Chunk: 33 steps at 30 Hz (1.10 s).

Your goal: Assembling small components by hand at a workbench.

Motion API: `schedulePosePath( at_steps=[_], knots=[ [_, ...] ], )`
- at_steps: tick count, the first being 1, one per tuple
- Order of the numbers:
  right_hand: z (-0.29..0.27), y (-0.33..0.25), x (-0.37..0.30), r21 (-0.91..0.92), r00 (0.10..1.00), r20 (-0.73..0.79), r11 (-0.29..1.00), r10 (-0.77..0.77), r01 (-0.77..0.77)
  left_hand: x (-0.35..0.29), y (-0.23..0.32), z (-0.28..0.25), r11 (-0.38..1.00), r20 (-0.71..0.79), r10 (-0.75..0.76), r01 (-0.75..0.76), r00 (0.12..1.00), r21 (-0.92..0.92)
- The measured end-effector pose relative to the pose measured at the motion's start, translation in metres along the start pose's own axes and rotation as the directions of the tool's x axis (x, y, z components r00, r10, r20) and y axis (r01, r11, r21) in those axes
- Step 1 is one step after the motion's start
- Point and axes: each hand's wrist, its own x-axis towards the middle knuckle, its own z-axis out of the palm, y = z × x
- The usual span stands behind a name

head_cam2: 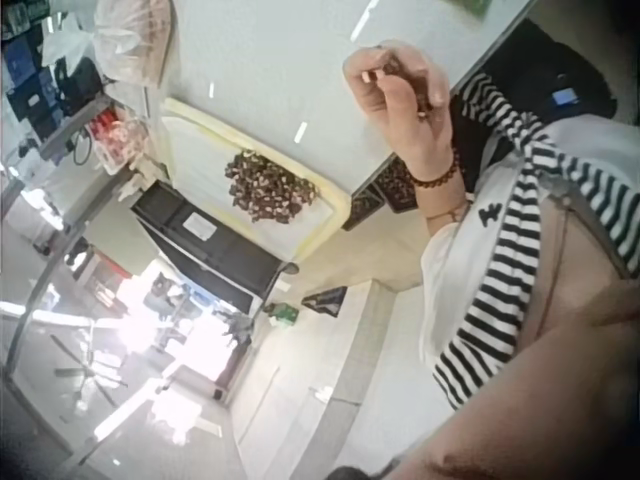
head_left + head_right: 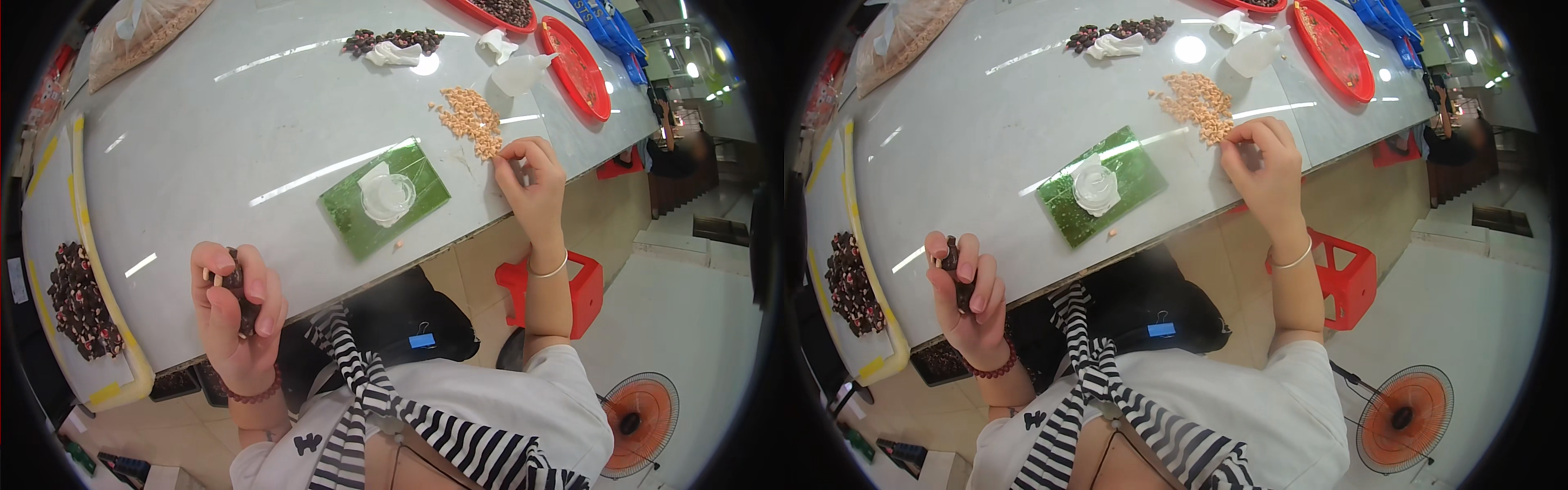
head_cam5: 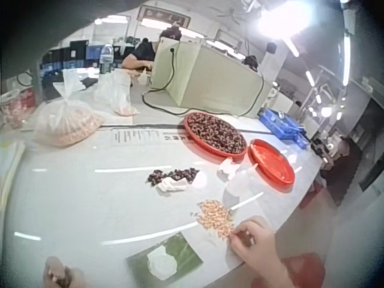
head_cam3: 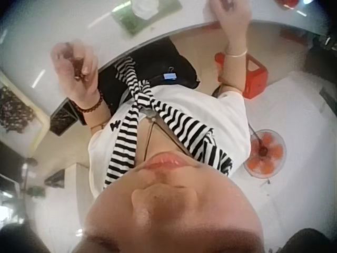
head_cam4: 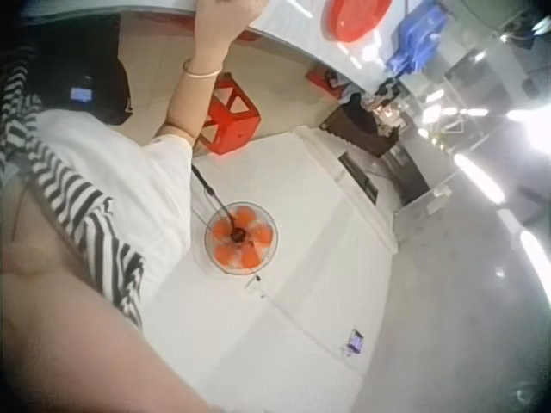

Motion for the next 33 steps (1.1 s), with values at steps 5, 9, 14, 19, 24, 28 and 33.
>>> schedulePosePath(
  at_steps=[5, 9, 14, 19, 24, 28, 33],
  knots=[
    [-0.001, -0.003, 0.001, 0.025, 1.000, 0.010, 1.000, -0.009, 0.008, 0.000, 0.000, 0.001, 0.998, -0.016, 0.014, -0.014, 1.000, 0.055],
    [-0.003, 0.000, 0.001, 0.084, 0.998, 0.054, 0.996, -0.040, 0.035, 0.002, 0.001, 0.002, 0.997, -0.007, -0.006, 0.006, 1.000, 0.077],
    [-0.007, 0.007, 0.003, 0.094, 0.995, 0.096, 0.996, -0.015, 0.006, 0.000, 0.001, -0.001, 0.998, 0.006, 0.007, -0.007, 1.000, 0.057],
    [-0.011, 0.010, 0.006, 0.076, 0.993, 0.117, 0.997, -0.024, 0.016, 0.001, 0.002, -0.001, 0.999, 0.018, 0.008, -0.008, 1.000, 0.033],
    [-0.009, 0.010, 0.009, 0.068, 0.989, 0.131, 0.996, -0.073, 0.065, 0.001, 0.001, -0.002, 1.000, 0.030, 0.007, -0.008, 1.000, 0.022],
    [-0.008, 0.010, 0.008, 0.058, 0.986, 0.158, 0.998, -0.044, 0.035, 0.000, 0.001, -0.003, 1.000, 0.041, 0.008, -0.009, 0.999, 0.015],
    [-0.007, 0.010, 0.007, 0.104, 0.985, 0.170, 0.994, -0.034, 0.017, -0.002, 0.000, 0.003, 1.000, -0.058, 0.013, -0.012, 0.998, 0.015]
  ],
)
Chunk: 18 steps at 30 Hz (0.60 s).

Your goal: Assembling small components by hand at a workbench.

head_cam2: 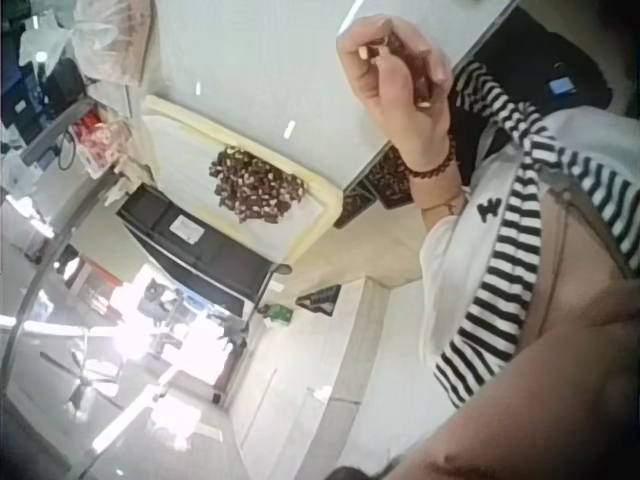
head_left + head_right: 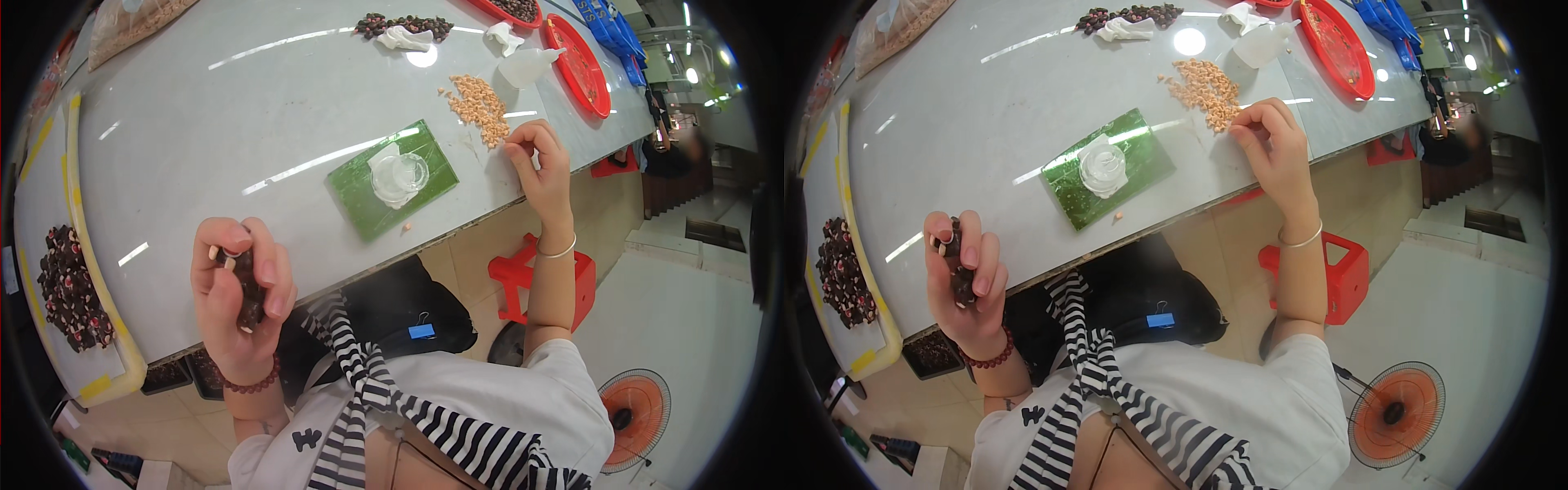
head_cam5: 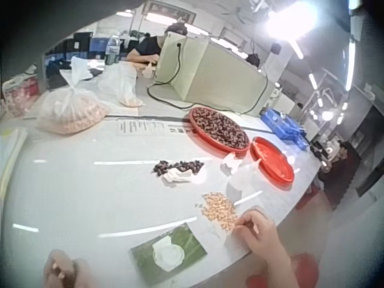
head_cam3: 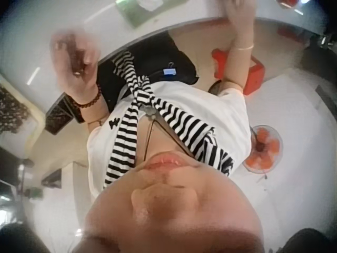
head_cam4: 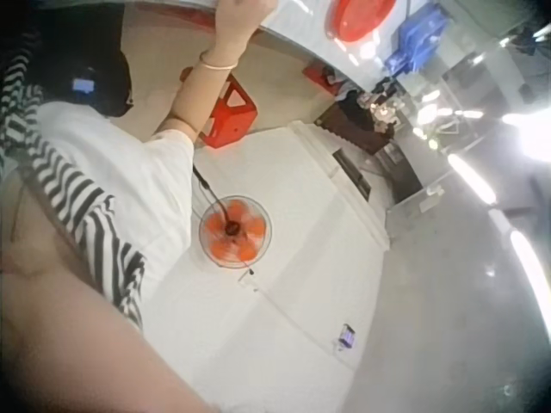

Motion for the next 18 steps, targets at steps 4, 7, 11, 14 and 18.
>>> schedulePosePath(
  at_steps=[4, 7, 11, 14, 18],
  knots=[
    [-0.002, -0.034, 0.003, 0.216, 0.995, 0.011, 0.972, -0.102, 0.097, 0.000, 0.001, 0.002, 0.999, -0.015, -0.022, 0.023, 1.000, 0.043],
    [0.001, -0.071, 0.016, 0.254, 0.966, 0.112, 0.946, -0.233, 0.199, -0.011, -0.002, 0.001, 0.964, -0.011, 0.019, -0.016, 1.000, 0.265],
    [0.003, -0.096, 0.039, 0.151, 0.853, 0.334, 0.916, -0.401, 0.371, -0.024, -0.014, 0.009, 0.952, 0.057, 0.110, -0.122, 0.992, 0.279],
    [0.008, -0.104, 0.054, 0.110, 0.754, 0.433, 0.859, -0.494, 0.499, -0.026, -0.017, 0.005, 0.965, 0.144, 0.088, -0.120, 0.986, 0.232],
    [0.013, -0.110, 0.060, 0.050, 0.722, 0.487, 0.841, -0.491, 0.539, -0.025, -0.019, 0.004, 0.959, 0.236, 0.073, -0.133, 0.969, 0.250]
  ],
)
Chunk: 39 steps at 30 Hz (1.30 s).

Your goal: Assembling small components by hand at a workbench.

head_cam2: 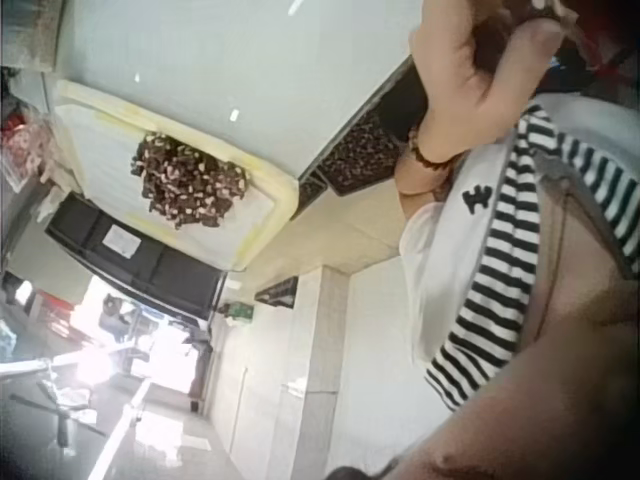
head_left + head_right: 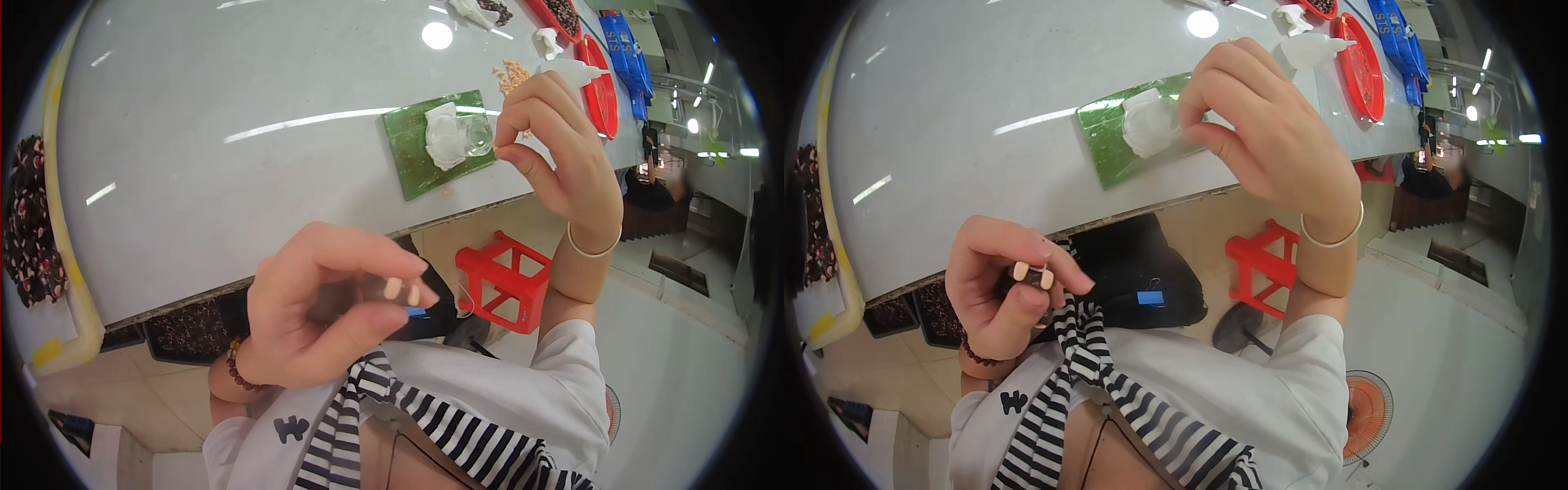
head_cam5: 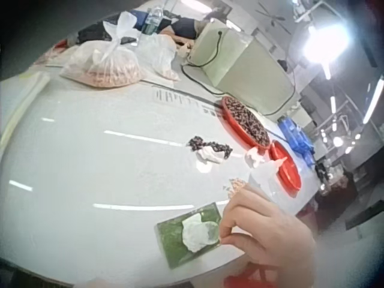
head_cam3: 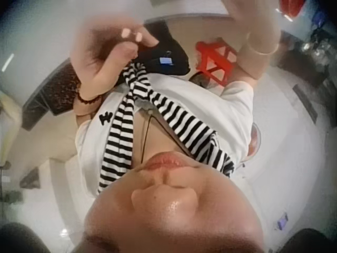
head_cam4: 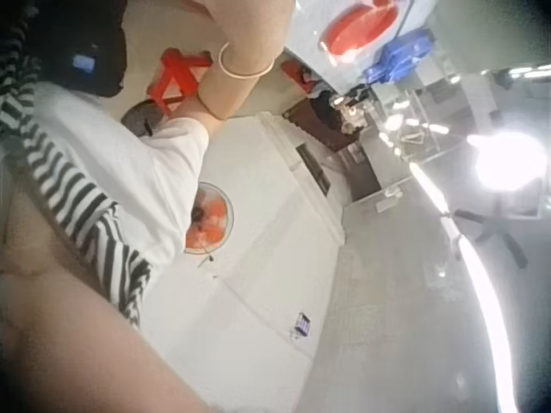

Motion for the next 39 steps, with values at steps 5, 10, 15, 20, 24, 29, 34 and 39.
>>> schedulePosePath(
  at_steps=[5, 10, 15, 20, 24, 29, 34, 39],
  knots=[
    [0.000, 0.001, 0.005, -0.057, 0.998, 0.067, 0.998, -0.011, 0.015, 0.003, 0.006, 0.006, 0.980, -0.140, -0.115, 0.135, 0.983, 0.143],
    [-0.001, -0.002, 0.007, -0.072, 0.997, 0.081, 0.997, -0.011, 0.017, 0.000, 0.008, -0.005, 0.942, 0.075, -0.117, 0.087, 0.990, 0.325],
    [-0.002, -0.005, 0.001, -0.045, 0.998, 0.046, 0.998, -0.032, 0.034, 0.005, 0.002, -0.006, 0.928, 0.106, 0.010, -0.049, 0.994, 0.368],
    [0.039, -0.052, -0.016, 0.702, 0.901, -0.341, 0.710, 0.268, 0.054, -0.002, -0.005, 0.001, 0.918, -0.029, 0.042, -0.028, 0.999, 0.395],
    [0.062, -0.069, -0.022, 0.889, 0.903, -0.214, 0.457, 0.373, 0.023, 0.002, -0.014, 0.004, 0.860, 0.046, 0.146, -0.150, 0.988, 0.488],
    [0.065, -0.062, -0.030, 0.881, 0.899, -0.296, 0.455, 0.323, 0.127, 0.005, -0.015, 0.013, 0.805, 0.048, 0.132, -0.135, 0.990, 0.577],
    [0.065, -0.062, -0.034, 0.849, 0.899, -0.293, 0.520, 0.325, 0.089, 0.006, -0.017, 0.018, 0.813, 0.020, 0.129, -0.117, 0.991, 0.570],
    [0.079, -0.061, -0.037, 0.806, 0.843, -0.425, 0.563, 0.330, 0.186, 0.006, -0.018, 0.016, 0.783, 0.052, 0.137, -0.140, 0.989, 0.606]
  ],
)
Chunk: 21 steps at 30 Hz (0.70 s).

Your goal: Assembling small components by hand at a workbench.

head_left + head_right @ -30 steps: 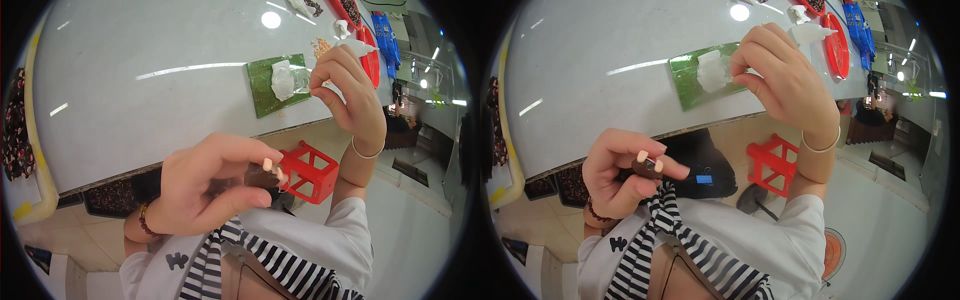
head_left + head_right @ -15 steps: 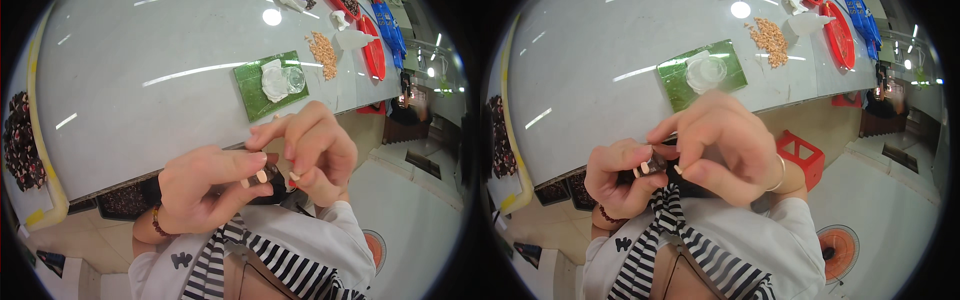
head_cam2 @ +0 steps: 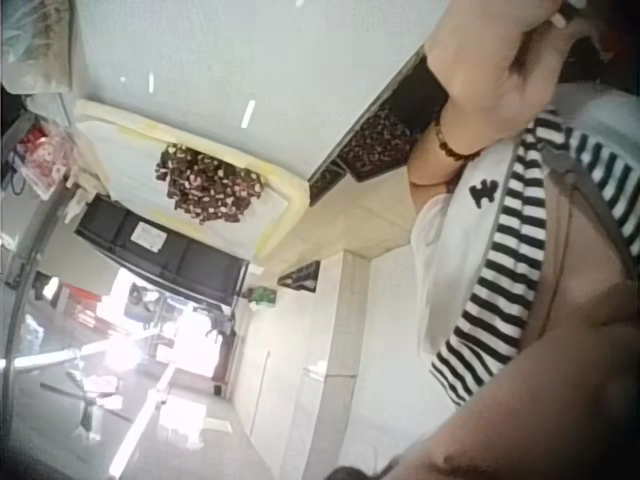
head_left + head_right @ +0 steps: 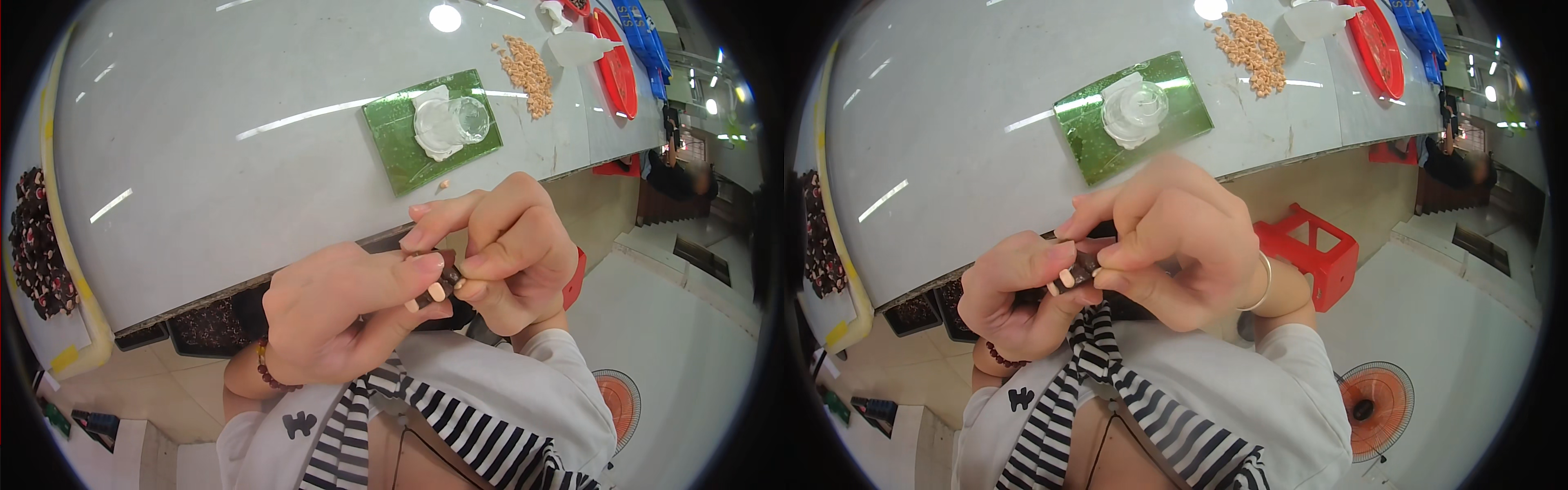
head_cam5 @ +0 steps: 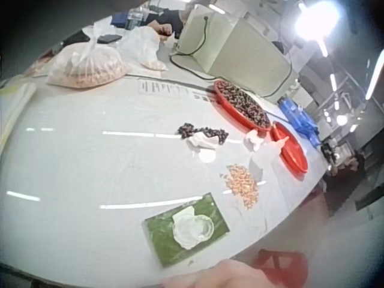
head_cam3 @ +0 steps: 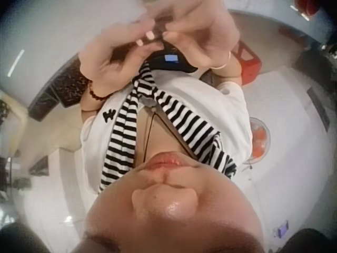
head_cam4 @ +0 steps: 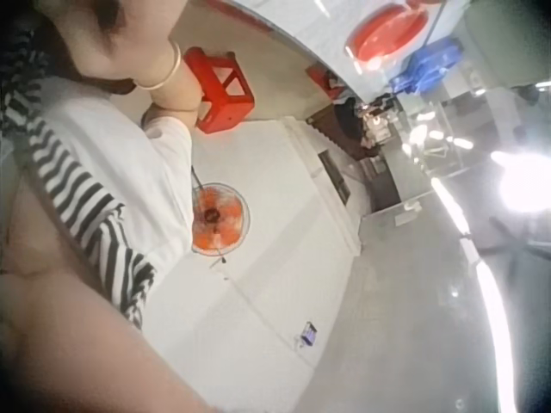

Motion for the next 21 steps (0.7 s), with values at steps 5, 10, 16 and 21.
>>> schedulePosePath(
  at_steps=[5, 10, 16, 21],
  knots=[
    [0.000, 0.001, -0.001, 0.064, 0.999, 0.008, 0.997, 0.035, -0.035, -0.001, -0.002, 0.001, 0.999, 0.017, 0.033, -0.034, 0.999, 0.000],
    [-0.005, -0.006, 0.003, 0.162, 0.995, 0.064, 0.983, 0.081, -0.090, 0.002, 0.000, 0.002, 0.986, -0.032, -0.034, 0.028, 0.999, -0.167],
    [-0.059, -0.022, 0.028, -0.280, 0.956, -0.202, 0.948, -0.213, 0.152, -0.001, 0.007, -0.010, 0.720, 0.187, -0.347, 0.389, 0.919, -0.575],
    [-0.128, 0.016, 0.079, -0.730, 0.972, -0.197, 0.681, -0.129, -0.058, -0.004, 0.011, -0.005, 0.445, 0.201, -0.513, 0.459, 0.835, -0.769]
  ],
)
